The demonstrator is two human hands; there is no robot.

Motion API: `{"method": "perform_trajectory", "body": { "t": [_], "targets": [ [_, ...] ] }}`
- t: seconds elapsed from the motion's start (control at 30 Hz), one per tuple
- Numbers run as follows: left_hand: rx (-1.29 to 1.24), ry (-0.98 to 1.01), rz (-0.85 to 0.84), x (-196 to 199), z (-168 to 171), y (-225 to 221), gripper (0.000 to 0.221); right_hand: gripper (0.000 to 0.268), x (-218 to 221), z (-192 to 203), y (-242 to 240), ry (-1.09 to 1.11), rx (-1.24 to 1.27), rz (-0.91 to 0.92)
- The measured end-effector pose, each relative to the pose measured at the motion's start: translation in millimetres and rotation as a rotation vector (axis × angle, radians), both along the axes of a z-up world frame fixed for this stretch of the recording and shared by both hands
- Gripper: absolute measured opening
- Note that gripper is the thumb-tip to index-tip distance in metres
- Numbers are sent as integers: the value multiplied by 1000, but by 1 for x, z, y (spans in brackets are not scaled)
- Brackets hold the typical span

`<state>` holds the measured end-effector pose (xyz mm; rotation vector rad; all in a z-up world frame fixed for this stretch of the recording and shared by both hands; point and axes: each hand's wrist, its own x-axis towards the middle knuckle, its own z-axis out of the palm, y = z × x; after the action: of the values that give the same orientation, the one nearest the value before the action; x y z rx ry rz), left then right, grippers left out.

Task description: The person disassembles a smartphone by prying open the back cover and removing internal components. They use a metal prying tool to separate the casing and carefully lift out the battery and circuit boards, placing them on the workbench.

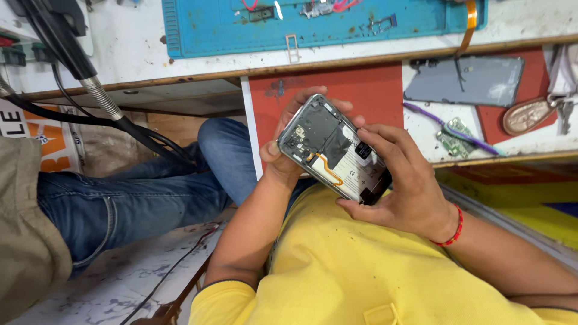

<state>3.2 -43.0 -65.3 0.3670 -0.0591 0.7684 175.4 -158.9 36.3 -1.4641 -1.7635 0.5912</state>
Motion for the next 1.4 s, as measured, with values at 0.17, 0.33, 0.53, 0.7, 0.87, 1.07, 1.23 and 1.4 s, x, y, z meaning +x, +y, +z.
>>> {"method": "perform_trajectory", "body": {
  "t": [0.17,0.33,0.53,0.7,0.87,1.07,1.23,1.4],
  "targets": [
    [17,-143,-48,3,-2,-6,100,97,-3,-1,-10,-5,46,-31],
    [24,-197,-57,10,-5,-5,101,95,-6,-1,-11,0,56,-43],
    [-20,-185,-69,8,-11,-7,104,95,-6,-6,-14,-16,63,-67],
    [-56,-177,-60,7,-16,-12,101,95,-9,-13,-15,-57,103,-98],
    [-65,-182,-59,8,-22,-10,96,97,-10,-13,-15,-48,78,-118],
    [-73,-103,-47,9,-28,-9,88,100,-6,-7,-16,-30,18,-140],
    [-76,-76,-38,10,-30,-10,86,102,-6,-4,-15,-19,-4,-144],
    [-61,-69,-43,10,-27,-9,87,101,-6,-4,-16,-36,3,-148]
  ]
}}
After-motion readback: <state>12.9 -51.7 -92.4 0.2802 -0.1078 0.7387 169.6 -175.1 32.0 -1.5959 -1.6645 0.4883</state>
